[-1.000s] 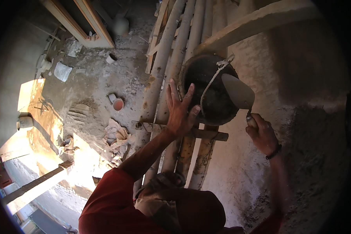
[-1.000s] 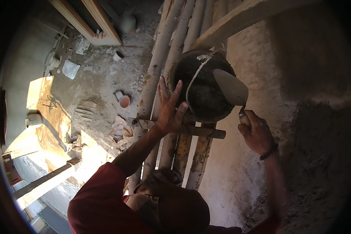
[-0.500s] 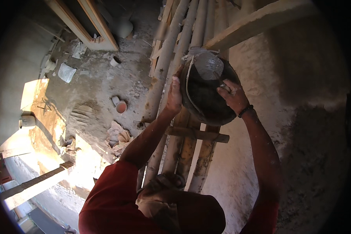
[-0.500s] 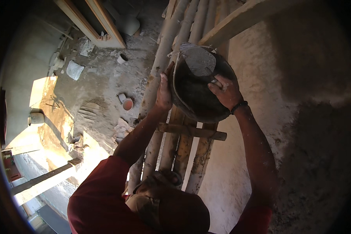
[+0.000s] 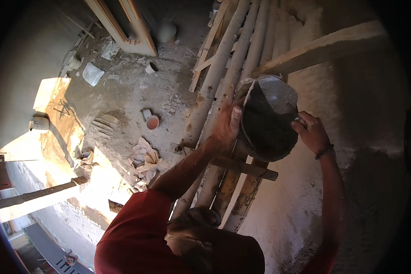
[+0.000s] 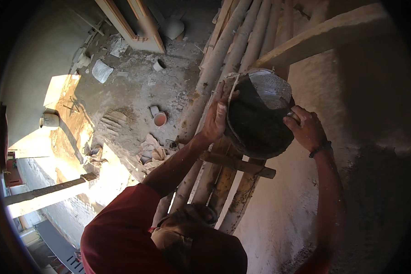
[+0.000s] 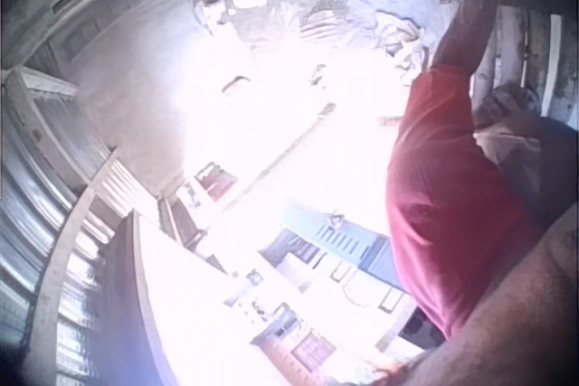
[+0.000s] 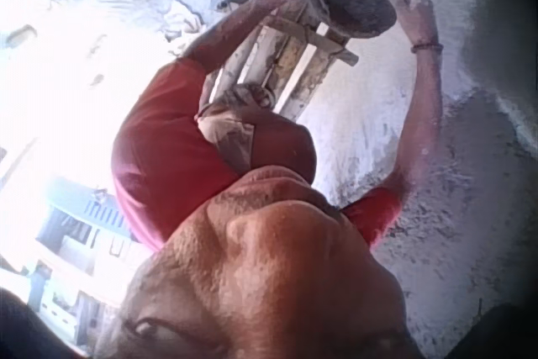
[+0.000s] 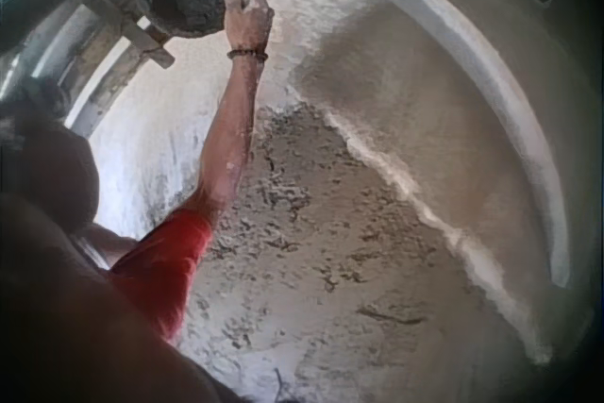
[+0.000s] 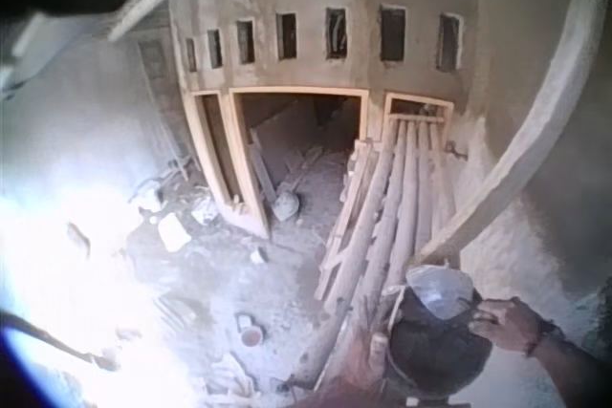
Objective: The person applies wet plaster from a bucket onto a wall using a trowel. They scrape plaster from the bucket and spread it across the wall surface several times.
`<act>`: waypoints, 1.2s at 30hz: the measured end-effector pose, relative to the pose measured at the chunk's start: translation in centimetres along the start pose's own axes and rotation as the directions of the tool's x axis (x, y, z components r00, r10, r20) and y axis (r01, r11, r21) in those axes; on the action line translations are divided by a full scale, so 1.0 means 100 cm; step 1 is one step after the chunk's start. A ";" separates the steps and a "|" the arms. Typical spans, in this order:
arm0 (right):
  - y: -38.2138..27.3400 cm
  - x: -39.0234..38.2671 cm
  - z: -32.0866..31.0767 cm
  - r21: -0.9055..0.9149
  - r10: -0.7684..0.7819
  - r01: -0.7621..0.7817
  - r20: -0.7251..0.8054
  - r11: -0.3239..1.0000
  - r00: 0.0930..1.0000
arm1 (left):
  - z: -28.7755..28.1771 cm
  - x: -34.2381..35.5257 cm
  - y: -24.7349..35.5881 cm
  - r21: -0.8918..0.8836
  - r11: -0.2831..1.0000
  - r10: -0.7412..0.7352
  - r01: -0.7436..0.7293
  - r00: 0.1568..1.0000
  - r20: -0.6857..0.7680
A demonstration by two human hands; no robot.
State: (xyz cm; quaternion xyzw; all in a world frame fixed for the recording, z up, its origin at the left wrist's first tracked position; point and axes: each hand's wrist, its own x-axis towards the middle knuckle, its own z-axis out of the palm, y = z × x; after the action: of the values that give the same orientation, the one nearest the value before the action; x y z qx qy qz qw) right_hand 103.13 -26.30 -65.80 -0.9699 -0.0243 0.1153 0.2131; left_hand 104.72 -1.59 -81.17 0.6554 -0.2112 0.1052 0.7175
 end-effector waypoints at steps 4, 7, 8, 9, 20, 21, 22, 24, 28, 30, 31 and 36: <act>-0.027 0.026 0.008 0.034 0.025 -0.027 0.064 0.999 0.998 | -0.008 -0.015 0.030 0.323 0.939 0.130 -0.117 0.991 -0.019; -0.024 0.028 0.018 -0.098 -0.226 0.233 0.076 0.967 0.971 | -0.008 -0.037 0.035 0.182 0.983 0.067 -0.028 0.975 -0.210; -0.035 0.017 0.005 -0.099 -0.289 0.305 0.151 0.947 0.945 | -0.011 -0.041 0.038 0.238 0.969 -0.012 0.065 0.976 -0.216; -0.030 0.008 -0.001 -0.154 -0.287 0.311 0.160 0.938 0.944 | -0.012 -0.043 0.036 0.234 0.971 -0.008 0.056 0.979 -0.202; -0.052 0.055 -0.036 -0.719 -0.039 0.073 0.064 0.691 0.997 | 0.020 -0.026 0.029 0.005 0.974 -0.221 0.226 0.957 -0.187; -0.059 0.054 -0.035 -0.751 -0.090 0.107 0.063 0.652 0.994 | 0.027 -0.024 0.029 -0.024 0.977 -0.212 0.211 0.963 -0.164; -0.065 0.061 -0.025 -0.768 -0.173 0.180 0.092 0.615 0.981 | 0.027 -0.026 0.026 -0.026 0.977 -0.213 0.212 0.962 -0.173; -0.077 0.055 -0.012 -0.748 -0.359 0.333 0.136 0.573 0.923 | 0.026 -0.026 0.026 0.004 0.980 -0.195 0.198 0.966 -0.169; -0.097 0.028 0.017 -0.770 -0.488 0.460 0.223 0.443 0.844 | 0.022 -0.026 0.032 -0.019 0.983 -0.185 0.184 0.971 -0.152; -0.086 0.000 0.033 -0.808 -0.548 0.516 0.305 0.284 0.779 | 0.027 -0.023 0.035 -0.070 0.979 -0.199 0.191 0.971 -0.135; -0.091 -0.017 0.036 -0.816 -0.410 0.512 0.385 0.268 0.827 | 0.029 -0.023 0.037 -0.075 0.976 -0.210 0.202 0.969 -0.130; -0.049 -0.041 0.006 -0.712 -0.243 0.367 0.276 0.599 0.930 | 0.007 -0.024 0.033 0.044 0.947 -0.304 0.320 0.930 -0.205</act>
State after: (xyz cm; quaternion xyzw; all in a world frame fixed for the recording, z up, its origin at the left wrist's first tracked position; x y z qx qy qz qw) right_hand 98.98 -21.99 -63.35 -0.9395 -0.2513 0.1291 -0.1936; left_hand 101.03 -1.54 -79.21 0.6942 -0.0285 0.0619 0.7166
